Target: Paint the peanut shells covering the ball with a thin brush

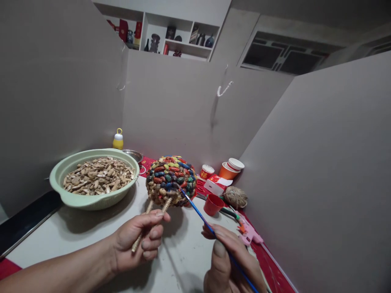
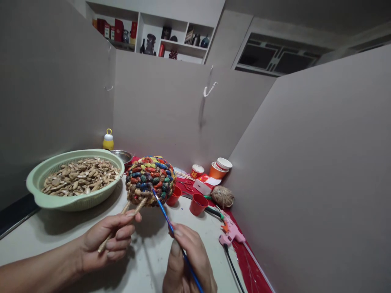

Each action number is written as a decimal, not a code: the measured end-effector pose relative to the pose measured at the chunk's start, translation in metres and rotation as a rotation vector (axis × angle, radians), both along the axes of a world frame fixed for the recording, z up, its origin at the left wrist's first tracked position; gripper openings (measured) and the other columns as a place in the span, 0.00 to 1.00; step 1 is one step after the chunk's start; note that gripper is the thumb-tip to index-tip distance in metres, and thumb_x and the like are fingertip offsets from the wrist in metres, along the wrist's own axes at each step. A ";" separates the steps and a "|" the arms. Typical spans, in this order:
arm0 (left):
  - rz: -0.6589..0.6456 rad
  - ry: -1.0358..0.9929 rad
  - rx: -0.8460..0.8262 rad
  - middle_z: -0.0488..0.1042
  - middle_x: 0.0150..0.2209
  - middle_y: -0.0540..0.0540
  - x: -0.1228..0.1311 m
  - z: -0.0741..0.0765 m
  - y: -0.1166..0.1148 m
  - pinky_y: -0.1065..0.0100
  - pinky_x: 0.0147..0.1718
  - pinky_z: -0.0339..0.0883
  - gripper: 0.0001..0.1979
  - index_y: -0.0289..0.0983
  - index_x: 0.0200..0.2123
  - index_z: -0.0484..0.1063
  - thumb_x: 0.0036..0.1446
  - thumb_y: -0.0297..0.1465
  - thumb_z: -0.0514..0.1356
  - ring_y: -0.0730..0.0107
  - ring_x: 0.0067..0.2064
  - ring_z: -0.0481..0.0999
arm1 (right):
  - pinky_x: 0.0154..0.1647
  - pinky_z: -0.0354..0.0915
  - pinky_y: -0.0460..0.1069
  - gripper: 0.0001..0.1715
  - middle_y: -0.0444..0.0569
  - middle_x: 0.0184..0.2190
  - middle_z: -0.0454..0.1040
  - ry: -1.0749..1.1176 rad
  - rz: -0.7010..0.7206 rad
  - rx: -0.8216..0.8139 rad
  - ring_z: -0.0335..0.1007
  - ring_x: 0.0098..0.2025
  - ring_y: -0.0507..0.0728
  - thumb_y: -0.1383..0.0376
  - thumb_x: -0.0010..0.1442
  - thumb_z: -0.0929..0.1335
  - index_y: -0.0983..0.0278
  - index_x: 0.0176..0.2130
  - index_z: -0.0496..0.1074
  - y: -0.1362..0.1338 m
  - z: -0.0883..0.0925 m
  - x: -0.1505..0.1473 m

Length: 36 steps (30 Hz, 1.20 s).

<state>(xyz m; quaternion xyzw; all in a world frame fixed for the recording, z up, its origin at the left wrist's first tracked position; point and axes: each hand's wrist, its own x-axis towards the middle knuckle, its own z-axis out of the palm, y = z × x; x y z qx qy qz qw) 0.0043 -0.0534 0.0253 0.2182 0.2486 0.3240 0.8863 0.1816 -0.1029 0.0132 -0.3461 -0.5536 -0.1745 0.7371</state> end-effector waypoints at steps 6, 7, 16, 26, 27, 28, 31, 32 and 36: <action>0.000 -0.014 -0.016 0.61 0.16 0.57 0.001 0.001 -0.001 0.78 0.14 0.40 0.12 0.35 0.35 0.75 0.70 0.29 0.56 0.83 0.13 0.49 | 0.41 0.80 0.54 0.17 0.50 0.40 0.83 -0.066 -0.036 -0.008 0.82 0.38 0.56 0.79 0.61 0.71 0.65 0.47 0.79 0.005 -0.011 0.005; 0.002 -0.009 -0.025 0.61 0.16 0.57 0.001 0.002 -0.001 0.78 0.14 0.40 0.14 0.34 0.34 0.75 0.71 0.28 0.54 0.83 0.13 0.49 | 0.41 0.80 0.53 0.17 0.50 0.41 0.83 -0.093 -0.047 -0.006 0.83 0.38 0.56 0.79 0.61 0.71 0.65 0.47 0.79 0.005 -0.010 0.005; 0.036 -0.006 -0.062 0.61 0.14 0.56 0.002 0.008 -0.002 0.78 0.13 0.40 0.20 0.33 0.33 0.77 0.74 0.27 0.48 0.83 0.11 0.51 | 0.42 0.80 0.51 0.11 0.50 0.37 0.83 -0.227 -0.101 -0.033 0.83 0.40 0.55 0.77 0.63 0.70 0.66 0.43 0.78 0.004 -0.003 0.008; 0.059 0.017 -0.062 0.62 0.14 0.56 0.004 0.009 -0.001 0.78 0.13 0.41 0.20 0.33 0.33 0.76 0.74 0.27 0.48 0.83 0.11 0.52 | 0.39 0.81 0.54 0.12 0.50 0.37 0.83 -0.104 -0.074 -0.018 0.82 0.36 0.56 0.77 0.63 0.70 0.64 0.44 0.79 -0.001 -0.003 0.002; 0.054 0.020 -0.063 0.62 0.14 0.56 0.004 0.009 -0.002 0.78 0.13 0.41 0.20 0.33 0.33 0.76 0.74 0.27 0.48 0.83 0.11 0.52 | 0.40 0.81 0.54 0.13 0.50 0.38 0.83 -0.145 -0.076 -0.015 0.82 0.37 0.56 0.78 0.62 0.70 0.64 0.44 0.79 -0.001 -0.003 0.004; 0.051 0.024 -0.064 0.61 0.14 0.56 0.005 0.010 -0.002 0.78 0.13 0.41 0.20 0.33 0.33 0.76 0.74 0.27 0.48 0.83 0.11 0.52 | 0.40 0.81 0.53 0.14 0.50 0.39 0.83 -0.194 -0.075 -0.018 0.83 0.38 0.56 0.78 0.62 0.70 0.64 0.45 0.79 0.000 -0.003 0.006; 0.047 0.029 -0.071 0.61 0.14 0.57 0.005 0.011 -0.003 0.78 0.12 0.40 0.20 0.33 0.32 0.76 0.74 0.26 0.49 0.83 0.11 0.52 | 0.43 0.81 0.52 0.15 0.51 0.41 0.83 -0.286 -0.066 -0.037 0.83 0.41 0.56 0.78 0.62 0.70 0.65 0.46 0.78 0.002 -0.003 0.012; 0.048 0.028 -0.071 0.61 0.14 0.57 0.005 0.011 -0.003 0.78 0.12 0.40 0.20 0.33 0.32 0.76 0.74 0.26 0.49 0.83 0.11 0.52 | 0.43 0.81 0.52 0.15 0.51 0.41 0.83 -0.294 -0.062 -0.045 0.83 0.41 0.56 0.78 0.63 0.70 0.66 0.47 0.78 0.002 -0.003 0.013; 0.060 0.018 -0.067 0.61 0.14 0.57 0.003 0.010 0.000 0.78 0.13 0.40 0.20 0.33 0.33 0.76 0.74 0.27 0.48 0.84 0.11 0.53 | 0.44 0.80 0.50 0.13 0.51 0.39 0.83 -0.291 -0.048 -0.069 0.83 0.41 0.55 0.78 0.62 0.70 0.67 0.45 0.77 -0.001 -0.003 0.013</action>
